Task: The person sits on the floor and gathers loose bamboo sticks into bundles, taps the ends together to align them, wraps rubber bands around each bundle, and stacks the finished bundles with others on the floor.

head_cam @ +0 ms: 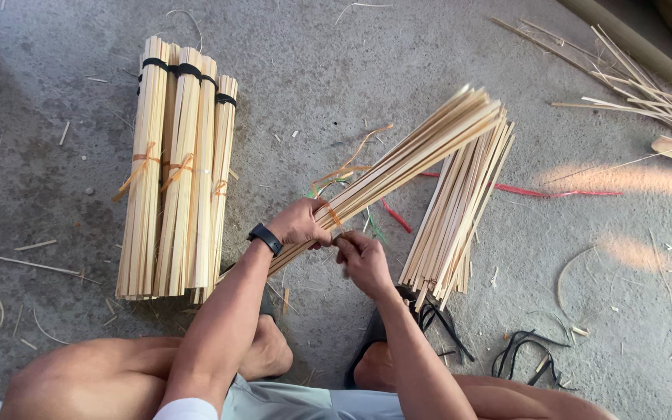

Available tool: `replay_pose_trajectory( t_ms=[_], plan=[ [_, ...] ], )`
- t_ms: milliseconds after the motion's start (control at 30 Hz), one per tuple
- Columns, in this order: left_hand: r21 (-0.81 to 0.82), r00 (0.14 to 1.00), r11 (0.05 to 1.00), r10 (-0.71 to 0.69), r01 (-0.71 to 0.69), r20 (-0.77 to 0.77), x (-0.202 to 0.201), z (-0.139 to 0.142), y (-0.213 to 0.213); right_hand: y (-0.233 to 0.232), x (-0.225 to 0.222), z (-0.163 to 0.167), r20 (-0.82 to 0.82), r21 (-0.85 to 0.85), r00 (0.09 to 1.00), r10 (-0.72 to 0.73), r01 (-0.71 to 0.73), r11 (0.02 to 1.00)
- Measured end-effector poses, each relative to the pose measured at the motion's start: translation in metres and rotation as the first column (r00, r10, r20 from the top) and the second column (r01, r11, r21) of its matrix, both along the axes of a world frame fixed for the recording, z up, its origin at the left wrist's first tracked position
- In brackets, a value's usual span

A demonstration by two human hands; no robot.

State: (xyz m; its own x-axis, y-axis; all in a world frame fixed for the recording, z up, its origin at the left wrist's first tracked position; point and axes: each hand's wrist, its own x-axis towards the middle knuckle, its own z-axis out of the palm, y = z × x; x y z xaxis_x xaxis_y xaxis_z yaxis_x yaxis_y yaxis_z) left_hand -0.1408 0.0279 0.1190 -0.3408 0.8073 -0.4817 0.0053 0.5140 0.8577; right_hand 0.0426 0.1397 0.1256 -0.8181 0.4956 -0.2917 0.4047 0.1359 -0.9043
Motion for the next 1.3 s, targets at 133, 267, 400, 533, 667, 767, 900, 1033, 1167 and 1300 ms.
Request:
replay_pose_trajectory(
  t_ms=[133, 267, 400, 533, 667, 767, 900, 1033, 1167, 1300],
  plan=[
    [-0.036, 0.975, 0.999, -0.027, 0.019, -0.222, 0.002, -0.02, -0.001, -0.009, -0.004, 0.024, -0.054, 0.633, 0.997, 0.057, -0.01, 0.774],
    [0.04, 0.908, 0.994, -0.079, 0.105, -0.411, 0.024, -0.031, 0.006, -0.007, -0.014, 0.04, 0.146, 0.486, 0.988, -0.038, -0.038, 0.873],
    [-0.135, 0.845, 0.963, -0.27, 0.234, -0.461, 0.044, -0.021, 0.008, -0.004, -0.015, 0.031, -0.105, 0.338, 0.994, -0.037, 0.07, 0.939],
    [0.036, 0.799, 0.959, -0.212, 0.279, -0.562, 0.049, -0.004, 0.002, -0.005, -0.004, 0.01, -0.289, 0.18, 0.957, -0.023, 0.079, 0.981],
    [-0.11, 0.73, 0.974, -0.221, 0.197, -0.646, 0.055, -0.009, 0.004, -0.007, 0.004, -0.005, -0.227, -0.047, 0.967, -0.118, 0.11, 0.993],
    [-0.292, 0.667, 0.956, -0.24, 0.035, -0.705, 0.071, -0.03, 0.012, -0.011, 0.006, -0.007, -0.066, 0.049, 0.987, -0.148, 0.151, 0.987],
    [-0.219, 0.628, 0.975, -0.188, 0.028, -0.756, 0.096, -0.06, 0.006, -0.021, 0.009, -0.005, -0.127, 0.236, 0.988, -0.083, 0.111, 0.965],
    [-0.253, 0.66, 0.967, -0.216, 0.042, -0.719, 0.093, -0.076, -0.002, -0.031, 0.012, -0.006, -0.109, 0.316, 0.992, -0.061, 0.092, 0.944],
    [-0.299, 0.796, 0.954, -0.171, -0.013, -0.581, 0.079, -0.087, -0.001, -0.036, 0.012, -0.01, -0.148, 0.299, 0.988, -0.041, 0.085, 0.951],
    [-0.262, 0.821, 0.965, -0.158, 0.011, -0.549, 0.068, -0.101, -0.002, -0.039, 0.009, -0.012, -0.145, 0.316, 0.989, 0.0, 0.046, 0.947]
  ],
)
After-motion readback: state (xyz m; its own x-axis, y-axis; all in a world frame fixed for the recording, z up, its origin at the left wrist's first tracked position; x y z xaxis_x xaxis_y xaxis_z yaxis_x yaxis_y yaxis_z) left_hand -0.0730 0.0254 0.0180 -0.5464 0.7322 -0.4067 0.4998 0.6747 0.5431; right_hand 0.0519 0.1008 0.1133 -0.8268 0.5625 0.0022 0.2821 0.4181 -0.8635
